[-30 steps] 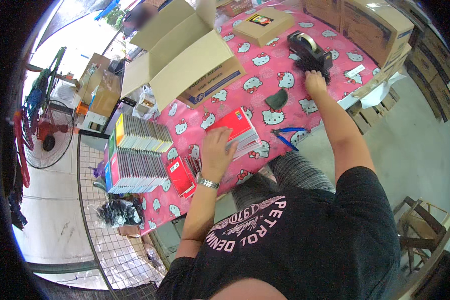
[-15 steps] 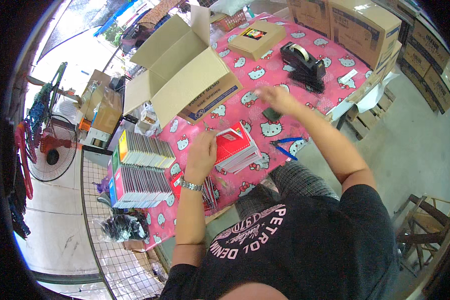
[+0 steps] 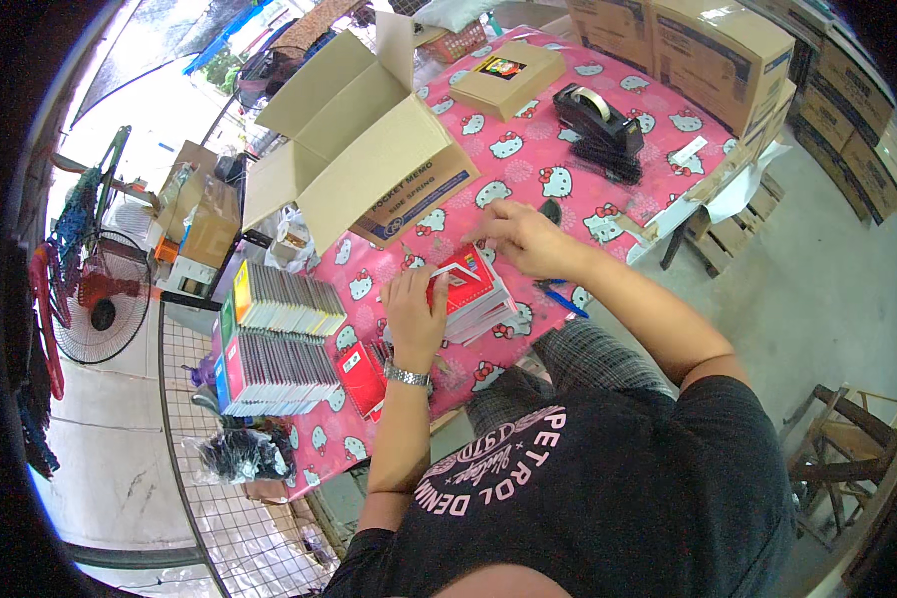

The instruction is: The person prepares notebooks by inserting a spiral binding into pre-punched holes and then uses a blue tool to crimp or trim the binding wire.

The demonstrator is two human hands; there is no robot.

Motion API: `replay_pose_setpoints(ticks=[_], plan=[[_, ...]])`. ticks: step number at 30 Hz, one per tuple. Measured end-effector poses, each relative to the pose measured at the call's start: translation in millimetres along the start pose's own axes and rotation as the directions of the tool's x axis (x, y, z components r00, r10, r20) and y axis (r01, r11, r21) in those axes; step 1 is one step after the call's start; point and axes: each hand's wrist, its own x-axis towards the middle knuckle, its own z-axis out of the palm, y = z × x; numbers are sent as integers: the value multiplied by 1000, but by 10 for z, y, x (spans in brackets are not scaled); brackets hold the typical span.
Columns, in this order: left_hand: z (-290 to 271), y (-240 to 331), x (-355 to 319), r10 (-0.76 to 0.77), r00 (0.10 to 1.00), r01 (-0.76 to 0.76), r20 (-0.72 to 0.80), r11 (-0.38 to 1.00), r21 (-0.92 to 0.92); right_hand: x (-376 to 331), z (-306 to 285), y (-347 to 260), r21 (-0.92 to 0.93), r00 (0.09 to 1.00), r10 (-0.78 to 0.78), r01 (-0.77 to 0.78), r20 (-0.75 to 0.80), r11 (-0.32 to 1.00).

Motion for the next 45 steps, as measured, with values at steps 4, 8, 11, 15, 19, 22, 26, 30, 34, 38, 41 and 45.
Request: replay_pose_setpoints(ticks=[4,8,11,15,19,22,26,30,34,38,41,45], plan=[[11,2,-11,0,1000,0,-24,1000,3,-9,-9,-96,29,999,-17,16,50,999],[6,3,6,23,1000,-23,-12,1000,19,-5,-61,-53,0,995,-46,46,94,999],[19,-12,1,20,1000,-20,-5,999,40,25,-40,-84,-47,991,-79,84,106,995],[47,14,8,28,1000,-28,-11,999,31,86,-80,-156,76,913,298,-330,278,941],[49,160,72,64,997,-64,34,998,4,29,-63,-277,-100,984,135,-124,118,987],[49,183,67,72,996,-74,58,997,27,117,-5,-435,-259,926,335,-285,174,923],[13,135,26,69,994,-71,89,997,24,126,-12,-557,-65,931,285,-278,227,958],[30,161,45,84,994,-81,65,996,-43,131,86,374,545,788,590,-577,176,608],[66,107,66,86,990,-80,115,995,-55,-392,416,1505,-678,880,337,-473,-334,563],[27,66,12,35,999,-34,-13,998,56,-274,395,1348,-717,820,569,-433,-60,547],[16,118,5,-123,992,122,-5,987,106,203,-70,921,261,789,496,-597,363,758],[85,7,37,-97,994,98,58,995,-18,475,-226,227,537,749,108,-560,654,631]])
